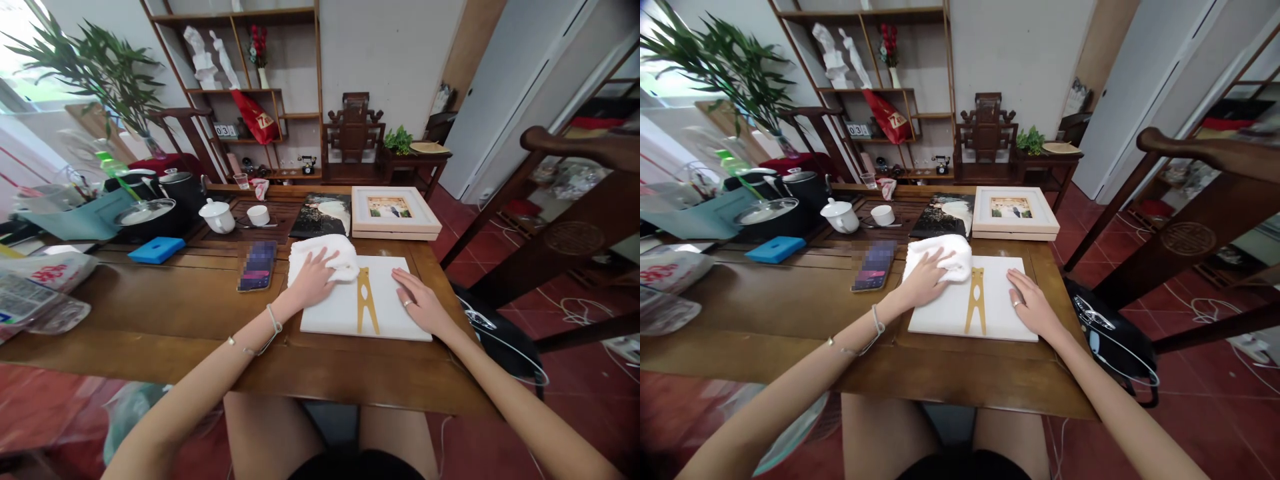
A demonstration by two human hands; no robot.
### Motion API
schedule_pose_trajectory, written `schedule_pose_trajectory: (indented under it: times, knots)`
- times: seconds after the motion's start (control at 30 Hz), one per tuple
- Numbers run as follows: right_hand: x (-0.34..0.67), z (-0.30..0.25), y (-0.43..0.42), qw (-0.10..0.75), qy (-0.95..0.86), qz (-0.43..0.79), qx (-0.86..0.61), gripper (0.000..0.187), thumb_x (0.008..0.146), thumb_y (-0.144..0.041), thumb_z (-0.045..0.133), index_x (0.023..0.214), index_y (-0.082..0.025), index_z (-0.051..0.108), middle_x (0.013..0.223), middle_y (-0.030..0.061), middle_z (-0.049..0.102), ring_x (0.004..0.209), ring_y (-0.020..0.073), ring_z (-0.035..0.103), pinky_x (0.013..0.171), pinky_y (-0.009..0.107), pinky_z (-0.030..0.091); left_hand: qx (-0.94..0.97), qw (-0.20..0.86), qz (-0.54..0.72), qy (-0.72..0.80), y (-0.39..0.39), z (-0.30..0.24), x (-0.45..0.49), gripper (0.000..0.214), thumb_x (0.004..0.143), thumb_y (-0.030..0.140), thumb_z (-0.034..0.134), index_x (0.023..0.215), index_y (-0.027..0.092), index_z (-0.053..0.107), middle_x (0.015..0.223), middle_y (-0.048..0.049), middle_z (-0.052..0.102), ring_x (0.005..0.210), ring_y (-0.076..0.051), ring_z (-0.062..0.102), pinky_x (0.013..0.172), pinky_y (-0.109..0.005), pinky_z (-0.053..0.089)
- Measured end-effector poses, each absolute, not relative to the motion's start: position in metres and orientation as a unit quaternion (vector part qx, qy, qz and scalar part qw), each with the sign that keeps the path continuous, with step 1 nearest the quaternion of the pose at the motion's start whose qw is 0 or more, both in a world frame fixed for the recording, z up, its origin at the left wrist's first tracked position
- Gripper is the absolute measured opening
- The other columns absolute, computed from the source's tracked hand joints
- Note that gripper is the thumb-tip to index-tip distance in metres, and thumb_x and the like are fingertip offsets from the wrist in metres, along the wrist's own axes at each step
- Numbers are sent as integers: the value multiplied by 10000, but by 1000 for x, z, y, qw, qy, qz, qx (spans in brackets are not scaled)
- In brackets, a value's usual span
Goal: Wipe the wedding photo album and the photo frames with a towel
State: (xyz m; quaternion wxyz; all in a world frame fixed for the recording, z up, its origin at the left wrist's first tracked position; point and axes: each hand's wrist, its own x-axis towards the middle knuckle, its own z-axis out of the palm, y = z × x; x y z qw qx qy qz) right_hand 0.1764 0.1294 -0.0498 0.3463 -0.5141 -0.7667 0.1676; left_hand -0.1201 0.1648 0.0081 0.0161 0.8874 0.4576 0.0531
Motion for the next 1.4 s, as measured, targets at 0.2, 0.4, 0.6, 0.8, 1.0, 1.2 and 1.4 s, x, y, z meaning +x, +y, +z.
schedule_pose_trajectory:
  times: [0.2,0.4,0.6,0.8,1.0,1.2,1.4]
  knots:
    - [173,-50,126,349,-762,163,-521,430,947,-323,442,1322,-199,613,1426,112,568,1370,278,481,1175,535,350,902,24,46,428,113,4,-135,250,856,161,540,1005,167,740,1591,-54,309,1491,-350,180,1192,-587,194]
    - [172,-52,125,347,-768,151,-517,444,953,-310,422,1344,-189,593,1430,122,563,1367,278,485,1166,541,365,937,17,52,344,44,0,-148,125,794,187,637,816,210,758,1629,11,196,1504,-365,82,1214,-596,106]
    - [172,-51,125,344,-770,151,-516,444,953,-314,425,1341,-182,598,1427,130,564,1364,282,489,1166,539,366,925,35,45,376,70,5,-139,228,839,178,570,977,204,749,1618,-17,236,1505,-342,117,1203,-587,165]
    - [174,-48,126,352,-765,167,-513,423,946,-316,458,1331,-223,607,1426,96,572,1367,277,486,1169,540,360,894,26,37,446,161,9,-123,330,897,186,476,1149,161,688,1577,-89,338,1490,-346,186,1157,-619,232]
    - [174,-48,125,342,-767,165,-516,432,950,-322,450,1331,-190,605,1428,123,565,1370,278,483,1170,537,358,895,20,10,446,154,14,-125,290,899,181,491,1083,147,712,1574,-78,344,1484,-373,183,1156,-612,250]
    - [173,-51,125,356,-762,160,-517,424,947,-320,456,1333,-230,607,1420,91,577,1362,277,492,1168,536,365,937,40,-22,346,79,24,-141,233,868,179,557,985,207,757,1595,-28,310,1490,-388,144,1173,-621,221]
    - [173,-49,125,351,-764,160,-517,424,945,-314,457,1330,-222,608,1427,99,569,1366,277,487,1169,537,365,941,40,-8,336,77,19,-142,260,868,179,559,1046,229,742,1610,-6,270,1499,-361,129,1190,-586,212]
